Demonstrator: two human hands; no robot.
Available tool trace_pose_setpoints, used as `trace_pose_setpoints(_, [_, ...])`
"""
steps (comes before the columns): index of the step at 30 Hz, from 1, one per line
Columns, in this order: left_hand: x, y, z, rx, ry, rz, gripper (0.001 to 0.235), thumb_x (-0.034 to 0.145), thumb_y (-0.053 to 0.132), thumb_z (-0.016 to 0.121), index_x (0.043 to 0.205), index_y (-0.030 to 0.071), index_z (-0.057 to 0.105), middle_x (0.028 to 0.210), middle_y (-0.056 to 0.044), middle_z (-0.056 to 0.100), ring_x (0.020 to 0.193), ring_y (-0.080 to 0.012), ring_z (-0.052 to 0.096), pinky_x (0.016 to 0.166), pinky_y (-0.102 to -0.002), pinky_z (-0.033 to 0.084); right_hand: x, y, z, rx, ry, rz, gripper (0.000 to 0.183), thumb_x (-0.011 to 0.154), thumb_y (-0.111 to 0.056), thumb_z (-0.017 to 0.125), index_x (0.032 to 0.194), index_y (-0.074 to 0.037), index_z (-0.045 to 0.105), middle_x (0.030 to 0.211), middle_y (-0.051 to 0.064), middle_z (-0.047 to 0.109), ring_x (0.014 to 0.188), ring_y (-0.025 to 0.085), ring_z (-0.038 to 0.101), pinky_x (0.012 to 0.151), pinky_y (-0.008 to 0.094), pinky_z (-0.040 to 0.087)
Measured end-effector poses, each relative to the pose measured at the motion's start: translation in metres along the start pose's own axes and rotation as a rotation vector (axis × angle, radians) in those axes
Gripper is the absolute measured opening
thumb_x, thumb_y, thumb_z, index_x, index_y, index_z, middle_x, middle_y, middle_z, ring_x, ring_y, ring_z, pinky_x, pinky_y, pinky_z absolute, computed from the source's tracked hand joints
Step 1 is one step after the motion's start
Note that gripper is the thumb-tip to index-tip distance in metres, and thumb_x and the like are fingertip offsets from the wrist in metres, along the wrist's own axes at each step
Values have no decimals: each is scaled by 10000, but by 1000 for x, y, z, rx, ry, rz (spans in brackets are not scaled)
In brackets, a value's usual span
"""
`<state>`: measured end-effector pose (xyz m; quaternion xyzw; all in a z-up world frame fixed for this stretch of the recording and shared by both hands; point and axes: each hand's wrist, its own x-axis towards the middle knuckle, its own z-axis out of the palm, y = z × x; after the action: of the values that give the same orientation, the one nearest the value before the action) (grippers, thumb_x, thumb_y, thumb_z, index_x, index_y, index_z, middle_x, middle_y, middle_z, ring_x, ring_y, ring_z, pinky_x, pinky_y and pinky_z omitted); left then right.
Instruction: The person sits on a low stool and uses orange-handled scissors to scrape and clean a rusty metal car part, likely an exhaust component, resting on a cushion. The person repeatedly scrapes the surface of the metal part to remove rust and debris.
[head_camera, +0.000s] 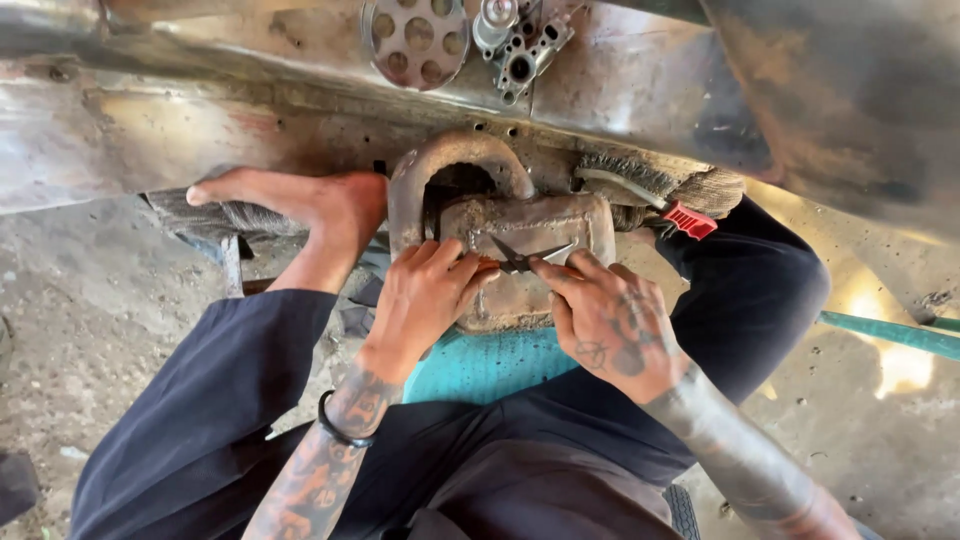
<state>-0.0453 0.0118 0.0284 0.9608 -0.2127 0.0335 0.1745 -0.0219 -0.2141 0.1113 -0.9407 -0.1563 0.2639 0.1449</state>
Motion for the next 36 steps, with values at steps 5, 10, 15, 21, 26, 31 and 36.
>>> trace_pose_setpoints(5, [-4, 6, -6, 51, 14, -21, 235, 953, 408, 718, 908, 181, 756, 815, 34, 538, 680, -169, 628, 612, -317, 522, -12, -14, -5, -53, 55, 6, 381, 883, -209, 574, 1231, -238, 726, 1079, 87, 656, 764, 370, 738, 607, 495, 626])
trace_pose_setpoints(10, [4, -1, -5, 66, 54, 1, 224, 968, 355, 726, 884, 147, 728, 798, 32, 502, 649, -185, 602, 581, -328, 496, 3, -7, 16, -101, 106, -9, 383, 874, -225, 582, 1230, -251, 722, 1074, 79, 657, 746, 349, 737, 574, 467, 625])
trace_pose_setpoints(15, [16, -28, 17, 30, 48, -44, 273, 954, 385, 717, 841, 137, 730, 777, 17, 504, 633, -209, 594, 573, -357, 503, 44, 9, 54, 28, 395, -107, 337, 822, -180, 730, 1156, -187, 770, 1073, 185, 744, 799, 430, 747, 612, 549, 614])
trace_pose_setpoints(21, [8, -20, 16, -41, 2, -84, 298, 963, 408, 682, 792, 166, 711, 752, -6, 503, 630, -266, 611, 561, -397, 501, 33, -10, 4, -14, 23, -60, 267, 865, -159, 572, 1065, -171, 747, 937, 85, 699, 686, 345, 739, 576, 452, 603])
trace_pose_setpoints(26, [16, -9, -2, 22, -8, -69, 304, 958, 394, 693, 747, 176, 676, 755, 21, 502, 639, -222, 611, 570, -352, 496, 34, -12, -18, 23, -35, -42, 226, 887, -187, 588, 1038, -146, 751, 964, 104, 697, 694, 358, 740, 600, 471, 604])
trace_pose_setpoints(31, [9, -7, 0, -8, -91, -158, 413, 1061, 449, 573, 779, 184, 717, 758, 45, 541, 630, -149, 604, 594, -273, 501, 36, -11, -11, -16, -69, -79, 266, 940, -205, 534, 1074, -196, 764, 917, 46, 681, 593, 220, 688, 582, 351, 576])
trace_pose_setpoints(36, [8, 1, -18, 52, -2, -80, 298, 955, 379, 724, 772, 146, 691, 744, 19, 487, 625, -204, 596, 563, -332, 498, 22, -16, -23, 8, -78, -53, 237, 885, -214, 591, 1070, -154, 726, 991, 110, 676, 673, 361, 730, 540, 468, 586])
